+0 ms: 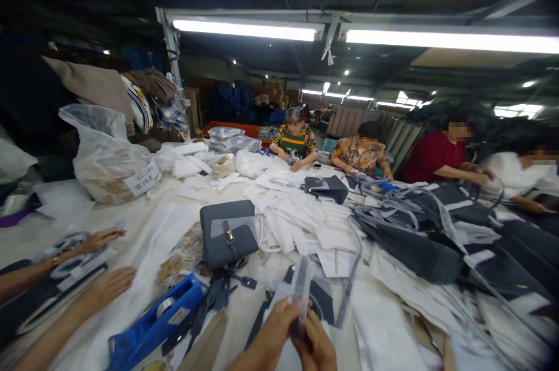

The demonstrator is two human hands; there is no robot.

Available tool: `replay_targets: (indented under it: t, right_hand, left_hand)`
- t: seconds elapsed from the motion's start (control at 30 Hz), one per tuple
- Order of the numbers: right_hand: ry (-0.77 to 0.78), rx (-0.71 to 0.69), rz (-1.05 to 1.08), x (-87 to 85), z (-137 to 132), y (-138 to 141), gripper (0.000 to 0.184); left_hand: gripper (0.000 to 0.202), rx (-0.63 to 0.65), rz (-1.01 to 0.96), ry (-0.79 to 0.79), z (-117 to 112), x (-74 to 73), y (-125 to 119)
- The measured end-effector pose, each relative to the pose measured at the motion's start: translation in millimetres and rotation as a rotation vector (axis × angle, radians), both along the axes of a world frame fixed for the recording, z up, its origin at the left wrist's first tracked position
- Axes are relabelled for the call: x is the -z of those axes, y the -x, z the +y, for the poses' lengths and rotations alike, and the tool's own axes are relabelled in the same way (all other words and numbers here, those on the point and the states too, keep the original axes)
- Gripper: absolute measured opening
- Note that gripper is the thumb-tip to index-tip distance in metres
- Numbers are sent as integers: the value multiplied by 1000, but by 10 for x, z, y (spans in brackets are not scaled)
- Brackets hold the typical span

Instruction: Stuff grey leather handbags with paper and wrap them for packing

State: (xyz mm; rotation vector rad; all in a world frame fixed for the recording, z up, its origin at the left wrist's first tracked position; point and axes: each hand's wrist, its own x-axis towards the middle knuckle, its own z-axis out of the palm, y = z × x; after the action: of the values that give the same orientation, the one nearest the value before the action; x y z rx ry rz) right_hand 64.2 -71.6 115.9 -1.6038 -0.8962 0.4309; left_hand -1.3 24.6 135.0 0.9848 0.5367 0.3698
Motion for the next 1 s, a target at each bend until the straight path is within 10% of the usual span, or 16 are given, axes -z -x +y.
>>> replay_targets:
  t: [0.23,0.43,1.0]
  right_hand:
    - [143,-7,467,41,-23,68,30]
    - [36,-3,119,-3,-84,161,25]
    - [86,-155,1056,-343,-141,-203,45]
  left_hand:
    - [37,-25,-23,-103,-55,51,68]
    - [42,119,61,156,35,148,113]
    - [43,27,132,-56,58,249,32]
